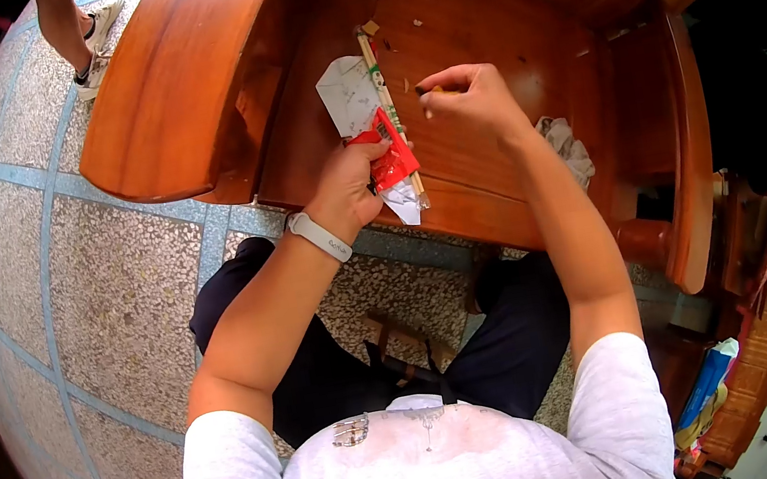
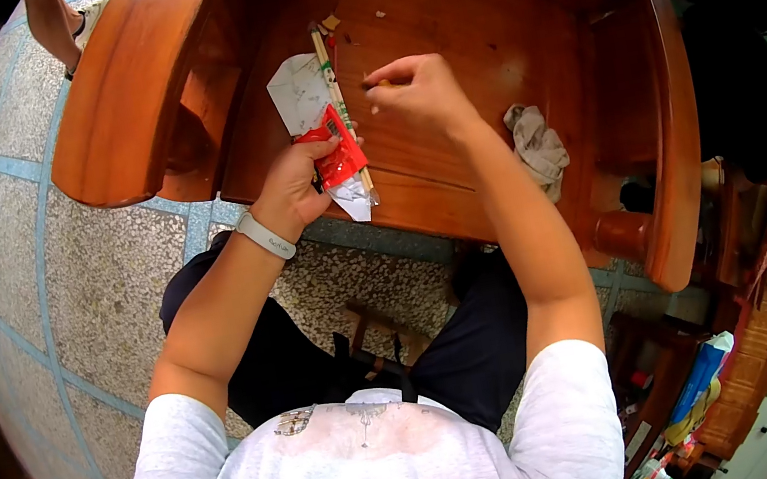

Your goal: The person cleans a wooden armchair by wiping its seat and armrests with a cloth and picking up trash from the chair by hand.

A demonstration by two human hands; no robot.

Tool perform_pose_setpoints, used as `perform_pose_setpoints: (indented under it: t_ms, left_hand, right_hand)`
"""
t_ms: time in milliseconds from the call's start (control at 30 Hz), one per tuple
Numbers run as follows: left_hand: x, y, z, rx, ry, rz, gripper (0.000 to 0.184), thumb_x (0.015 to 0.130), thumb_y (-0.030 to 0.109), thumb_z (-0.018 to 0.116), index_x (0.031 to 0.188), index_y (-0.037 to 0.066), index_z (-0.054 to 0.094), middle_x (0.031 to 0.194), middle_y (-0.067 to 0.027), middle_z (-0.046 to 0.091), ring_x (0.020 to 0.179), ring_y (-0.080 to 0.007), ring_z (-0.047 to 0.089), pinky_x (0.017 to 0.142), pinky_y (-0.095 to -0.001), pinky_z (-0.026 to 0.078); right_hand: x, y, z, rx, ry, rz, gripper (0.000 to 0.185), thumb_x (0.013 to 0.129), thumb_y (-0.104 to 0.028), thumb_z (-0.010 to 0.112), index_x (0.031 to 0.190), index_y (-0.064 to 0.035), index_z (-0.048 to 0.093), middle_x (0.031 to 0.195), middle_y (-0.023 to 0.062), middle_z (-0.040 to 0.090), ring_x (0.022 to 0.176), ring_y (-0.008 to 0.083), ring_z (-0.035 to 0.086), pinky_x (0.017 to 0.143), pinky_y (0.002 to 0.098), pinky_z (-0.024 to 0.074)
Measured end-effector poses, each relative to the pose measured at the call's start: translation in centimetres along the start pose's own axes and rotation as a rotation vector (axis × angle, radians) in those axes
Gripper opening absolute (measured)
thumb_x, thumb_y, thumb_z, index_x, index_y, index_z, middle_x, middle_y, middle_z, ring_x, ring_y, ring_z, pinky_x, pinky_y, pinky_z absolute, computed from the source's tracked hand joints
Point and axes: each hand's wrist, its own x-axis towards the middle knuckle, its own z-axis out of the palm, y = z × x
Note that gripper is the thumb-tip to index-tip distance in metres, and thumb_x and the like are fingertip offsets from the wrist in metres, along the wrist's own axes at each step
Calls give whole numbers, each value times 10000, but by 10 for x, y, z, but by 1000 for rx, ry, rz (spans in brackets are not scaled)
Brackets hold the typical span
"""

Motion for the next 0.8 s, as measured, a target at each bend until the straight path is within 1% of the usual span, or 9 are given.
perform_pose_setpoints:
  t_ms: [33, 133, 200, 267, 300, 333, 400, 567, 800]
  left_hand:
    - [-1, 2, 3, 8, -10, 15, 302, 849, -3, 470, 1151, 1, 465, 1045, -122, 588, 985, -243, 582, 853, -372, 499]
    - [-5, -3, 5, -36, -16, 0, 238, 859, 37, 450, 1092, 17, 491, 1005, -113, 590, 971, -242, 581, 854, -375, 495]
    - [-5, -10, 9, -87, -5, -12, 212, 867, 66, 437, 1065, 27, 502, 986, -108, 590, 961, -241, 582, 853, -382, 492]
    - [-6, -11, 9, -343, 35, -107, 210, 880, 123, 407, 1044, 42, 510, 984, -101, 591, 934, -232, 583, 845, -398, 482]
    - [-8, -12, 9, -385, 43, -118, 213, 896, 202, 430, 1010, 50, 526, 976, -86, 594, 905, -224, 584, 838, -399, 474]
    - [-11, -10, 12, -385, 41, -110, 213, 896, 202, 430, 1010, 50, 526, 976, -86, 594, 905, -224, 584, 838, -399, 474]
    - [-16, -7, 15, -387, -103, -34, 208, 899, 240, 468, 969, 61, 546, 954, -71, 599, 891, -204, 584, 832, -377, 480]
    - [-6, -8, 8, -388, -134, -24, 183, 902, 229, 498, 953, 64, 561, 934, -50, 604, 884, -164, 591, 804, -335, 498]
    - [9, -8, -7, -395, -203, 14, 166, 909, 222, 491, 989, 87, 548, 940, -26, 592, 885, -136, 593, 777, -292, 514]
  right_hand:
    - [-12, -20, 9, 176, -83, 20, 204, 702, -113, 646, 845, 29, 674, 791, 102, 677, 689, 126, 645, 672, 258, 509]
    - [-25, -24, 39, -151, -49, -163, 213, 685, -107, 633, 862, 5, 673, 829, 184, 652, 735, 236, 649, 683, 307, 511]
    - [-31, -20, 42, -238, 8, -238, 205, 682, -103, 626, 854, -2, 673, 833, 196, 637, 749, 274, 634, 688, 330, 509]
    - [-35, -15, 48, -327, 49, -317, 197, 679, -99, 618, 845, -8, 673, 837, 209, 623, 762, 312, 620, 694, 353, 506]
    - [-35, -14, 52, -374, 70, -352, 184, 681, -95, 611, 831, -7, 672, 825, 204, 615, 763, 330, 607, 700, 369, 501]
    - [-35, -15, 54, -421, 95, -386, 171, 683, -90, 605, 817, -7, 671, 814, 199, 607, 764, 347, 593, 706, 386, 497]
    - [-35, -19, 56, -466, 75, -335, 179, 677, -103, 637, 829, -14, 673, 829, 191, 615, 802, 327, 604, 723, 371, 490]
    - [-41, -30, 63, -573, 18, -405, 164, 691, -84, 637, 829, 4, 628, 809, 204, 607, 774, 356, 592, 680, 404, 487]
    - [-39, -53, 60, -555, 9, -373, 174, 699, -75, 647, 850, 4, 616, 790, 202, 622, 696, 357, 605, 629, 383, 495]
